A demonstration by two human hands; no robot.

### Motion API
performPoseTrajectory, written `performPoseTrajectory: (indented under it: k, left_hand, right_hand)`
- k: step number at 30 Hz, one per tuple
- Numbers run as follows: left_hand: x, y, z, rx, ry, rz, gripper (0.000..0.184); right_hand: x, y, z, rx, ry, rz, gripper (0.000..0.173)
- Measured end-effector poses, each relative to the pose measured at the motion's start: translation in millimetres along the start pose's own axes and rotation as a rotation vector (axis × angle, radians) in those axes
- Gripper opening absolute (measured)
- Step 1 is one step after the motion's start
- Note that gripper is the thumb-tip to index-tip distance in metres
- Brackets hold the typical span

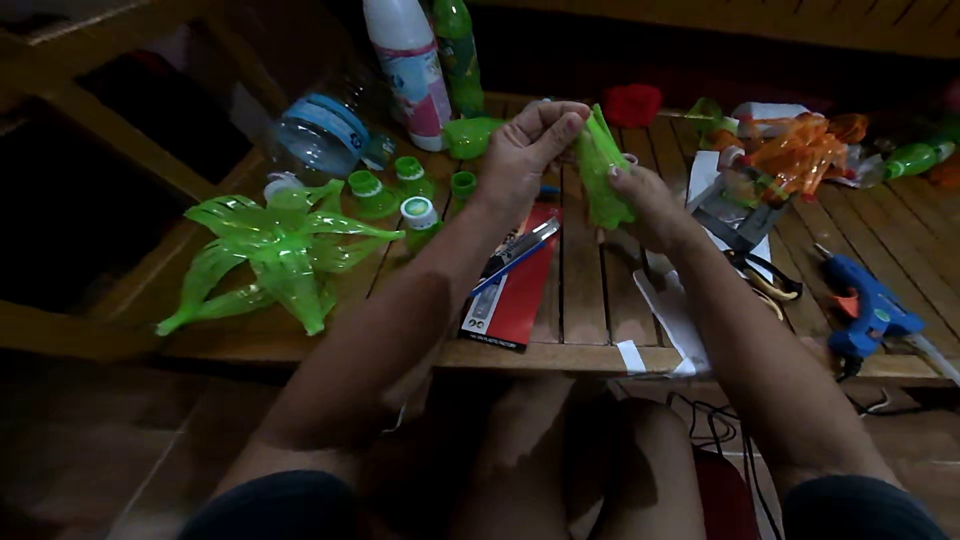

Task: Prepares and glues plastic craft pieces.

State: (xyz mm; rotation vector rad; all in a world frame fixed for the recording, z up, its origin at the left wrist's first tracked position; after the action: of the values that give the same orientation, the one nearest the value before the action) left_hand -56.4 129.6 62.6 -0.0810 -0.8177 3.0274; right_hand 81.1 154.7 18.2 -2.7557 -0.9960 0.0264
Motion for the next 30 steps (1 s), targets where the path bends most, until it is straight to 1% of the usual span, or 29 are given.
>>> performPoseTrajectory:
  k: [1,2,4,6,8,10,13,15,17,19,21,23,25,27,28,30]
  left_hand:
    - [-0.3,0.1,0.1,0.016,0.002,-0.002,0.023]
    - [-1.3,0.4,-0.2,0.040,0.004,-0.010,0.030]
    - [-2.0,0.4,0.3,0.058,-0.047,-0.022,0.037]
    - [0.1,0.9,2.4,0.018,-0.180,-0.008,0.031]
    - [1.7,3.4,3.8,0.000,-0.279,0.043,0.024]
    - [4.5,3.7,4.8,-0.005,-0.297,0.083,0.017]
    - [14.6,0.8,4.8,0.006,-0.163,0.142,0.012]
    - [17.8,-1.5,1.1,0.049,-0.086,0.139,0.011]
    - [18.0,-3.1,-0.9,0.095,-0.080,0.091,0.013]
    - [20.6,-3.8,3.5,0.059,-0.142,0.086,0.014]
    - [21.6,-3.8,14.2,-0.059,-0.245,0.111,0.013]
    - [20.4,-3.7,21.3,-0.140,-0.273,0.094,0.014]
    - [20.6,-6.2,20.8,-0.137,-0.261,0.022,0.014]
    - [22.8,-9.3,17.5,-0.088,-0.241,-0.057,0.007]
    - [25.5,-10.2,17.7,-0.091,-0.255,-0.063,0.006]
    - [29.5,-9.8,24.8,-0.174,-0.345,-0.018,0.012]
  right_hand:
    - [1.9,1.2,-5.2,0.044,0.047,0.045,0.046]
    - [4.4,2.7,-10.5,0.093,0.106,0.089,0.046]
    - [7.8,5.2,-19.4,0.189,0.211,0.157,0.048]
    - [7.1,7.3,-23.6,0.240,0.297,0.192,0.049]
    - [5.4,7.5,-23.5,0.255,0.342,0.198,0.052]
    - [3.6,6.4,-19.2,0.197,0.317,0.156,0.053]
    - [4.0,-0.1,-2.7,0.042,0.109,0.037,0.049]
    - [0.6,-3.1,3.5,0.018,-0.027,-0.043,0.047]
    - [-4.0,-3.0,3.7,0.029,-0.073,-0.118,0.046]
    - [-3.9,-3.7,1.8,0.050,-0.079,-0.123,0.042]
    - [-1.2,-4.5,-0.6,0.072,-0.088,-0.078,0.038]
    - [-0.4,-3.7,-2.4,0.088,-0.100,-0.074,0.036]
    - [-1.4,-1.7,-3.4,0.084,-0.084,-0.107,0.038]
    - [-2.5,0.4,-3.5,0.063,-0.044,-0.138,0.041]
    - [-2.1,0.4,-3.3,0.058,-0.039,-0.147,0.041]
    - [3.0,-0.4,-3.7,0.061,-0.048,-0.103,0.037]
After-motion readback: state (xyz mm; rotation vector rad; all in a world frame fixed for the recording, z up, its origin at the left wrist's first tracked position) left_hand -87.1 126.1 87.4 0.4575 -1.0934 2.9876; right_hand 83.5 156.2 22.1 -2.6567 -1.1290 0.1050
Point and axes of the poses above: each hand's wrist, its own y-axis away from the middle knuckle, its own x-axis out of the back of the hand, z = x × y, the point moved 9 cm from there along -y, towards the middle knuckle, and after that the axes turned 6 degrees about -y, right-handed, at the moved point
